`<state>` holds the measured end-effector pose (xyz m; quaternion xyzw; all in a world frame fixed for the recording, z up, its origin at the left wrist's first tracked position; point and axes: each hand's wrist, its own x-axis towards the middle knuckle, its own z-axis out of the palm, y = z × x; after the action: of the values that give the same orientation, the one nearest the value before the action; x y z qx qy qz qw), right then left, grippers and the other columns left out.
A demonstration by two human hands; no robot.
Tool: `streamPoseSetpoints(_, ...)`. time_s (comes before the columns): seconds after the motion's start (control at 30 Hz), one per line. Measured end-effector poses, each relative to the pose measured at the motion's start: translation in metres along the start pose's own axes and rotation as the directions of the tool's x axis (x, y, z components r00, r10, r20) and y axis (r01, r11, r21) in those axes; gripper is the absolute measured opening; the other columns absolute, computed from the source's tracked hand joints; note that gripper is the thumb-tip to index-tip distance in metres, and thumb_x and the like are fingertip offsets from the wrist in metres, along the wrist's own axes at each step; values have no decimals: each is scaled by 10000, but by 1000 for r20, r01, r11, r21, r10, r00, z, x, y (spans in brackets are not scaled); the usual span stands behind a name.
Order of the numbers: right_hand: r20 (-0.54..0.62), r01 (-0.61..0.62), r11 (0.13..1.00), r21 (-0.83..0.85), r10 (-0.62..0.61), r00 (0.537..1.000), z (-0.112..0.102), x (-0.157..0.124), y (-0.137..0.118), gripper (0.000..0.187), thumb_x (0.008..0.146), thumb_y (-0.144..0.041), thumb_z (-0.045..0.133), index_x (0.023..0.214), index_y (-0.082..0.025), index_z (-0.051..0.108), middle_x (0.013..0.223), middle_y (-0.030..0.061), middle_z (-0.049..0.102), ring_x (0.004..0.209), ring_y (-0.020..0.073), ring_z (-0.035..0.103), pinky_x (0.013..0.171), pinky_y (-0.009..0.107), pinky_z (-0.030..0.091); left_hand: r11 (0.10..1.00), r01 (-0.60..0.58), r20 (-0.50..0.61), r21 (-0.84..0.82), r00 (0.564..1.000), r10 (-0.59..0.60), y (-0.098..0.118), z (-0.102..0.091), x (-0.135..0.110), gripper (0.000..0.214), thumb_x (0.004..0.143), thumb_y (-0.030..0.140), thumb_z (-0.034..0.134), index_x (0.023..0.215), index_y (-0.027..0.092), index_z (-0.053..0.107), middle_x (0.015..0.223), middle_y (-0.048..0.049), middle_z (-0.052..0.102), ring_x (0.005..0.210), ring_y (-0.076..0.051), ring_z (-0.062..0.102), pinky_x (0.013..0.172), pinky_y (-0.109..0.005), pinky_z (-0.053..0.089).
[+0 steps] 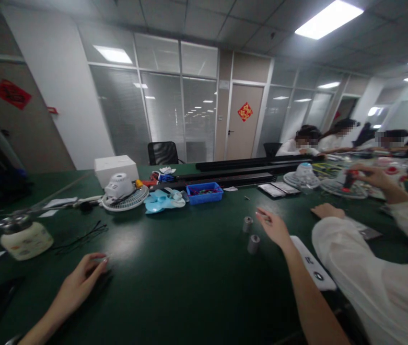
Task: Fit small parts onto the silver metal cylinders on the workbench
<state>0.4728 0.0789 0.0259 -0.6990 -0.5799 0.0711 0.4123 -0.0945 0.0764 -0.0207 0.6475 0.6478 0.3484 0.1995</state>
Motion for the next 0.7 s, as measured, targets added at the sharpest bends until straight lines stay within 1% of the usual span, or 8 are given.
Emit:
streamPoseSetpoints(0.03, -34, -7, 1000, 28, 8, 999, -3, -9, -1, 542, 793, -527, 488, 1188, -173, 601, 993, 107, 705, 903, 255, 663, 808, 382, 509, 1000, -10, 0, -2, 1000, 10, 1, 1, -1, 478, 750, 622, 452, 1005, 222, 513, 827, -37, 713, 749, -224, 667, 666, -313, 495)
streamPoseSetpoints(0.1, -20, -9, 998, 69, 11, 1000, -2, -29, -2, 562, 755, -551, 537, 1163, -169, 600, 1032, 115, 692, 910, 256, 661, 817, 384, 514, 1000, -29, 9, -6, 1000, 29, 3, 2, -2, 473, 757, 620, 445, 1001, 219, 506, 820, -33, 709, 729, -215, 663, 658, -308, 491)
streamPoseSetpoints(0.23, 165, 15, 998, 68, -26, 986, 15, -64, 4, 597, 665, -505, 668, 1164, -186, 586, 1055, 98, 683, 968, 261, 642, 868, 399, 502, 998, -67, 31, 9, 997, 66, 4, 4, -3, 450, 782, 602, 435, 1013, 219, 487, 808, -25, 700, 700, -206, 654, 639, -306, 479)
streamPoseSetpoints(0.33, 189, 33, 999, 38, -39, 981, 27, -74, 4, 515, 688, -486, 658, 1115, -200, 619, 1048, 90, 686, 970, 273, 636, 897, 435, 480, 995, -102, 39, 4, 994, 102, 2, 4, -4, 424, 800, 578, 435, 1022, 219, 473, 803, -23, 688, 715, -206, 649, 650, -312, 476)
streamPoseSetpoints(0.4, 184, 27, 999, 37, -33, 982, 35, -76, -6, 478, 699, -481, 654, 1083, -197, 631, 1042, 91, 686, 966, 273, 635, 900, 441, 473, 994, -112, 34, -2, 993, 112, 2, 5, -4, 412, 809, 565, 434, 1026, 216, 466, 801, -24, 679, 713, -201, 642, 654, -315, 473)
streamPoseSetpoints(0.5, 234, 49, 993, 107, -73, 969, 58, -77, -41, 428, 722, -464, 641, 1053, -193, 636, 1038, 79, 682, 978, 250, 631, 905, 418, 468, 993, -119, 1, -10, 993, 119, 11, 12, -3, 392, 816, 549, 437, 1011, 211, 473, 791, -21, 662, 689, -190, 626, 644, -315, 470)
streamPoseSetpoints(0.57, 301, 91, 976, 196, -148, 942, 86, -79, -76, 404, 739, -451, 632, 1050, -193, 633, 1027, 66, 681, 969, 226, 631, 898, 395, 470, 988, -149, 2, -33, 989, 149, 23, 22, -3, 379, 827, 532, 436, 1011, 205, 488, 796, -22, 649, 683, -183, 616, 645, -318, 474)
streamPoseSetpoints(0.7, 419, 196, 900, 391, -363, 832, 156, -88, -154, 384, 719, -412, 679, 1032, -193, 640, 982, 45, 681, 915, 198, 627, 849, 352, 476, 947, -301, -12, -115, 953, 301, 53, 47, -3, 367, 860, 480, 435, 1053, 190, 550, 926, -66, 646, 800, -188, 611, 711, -332, 488)
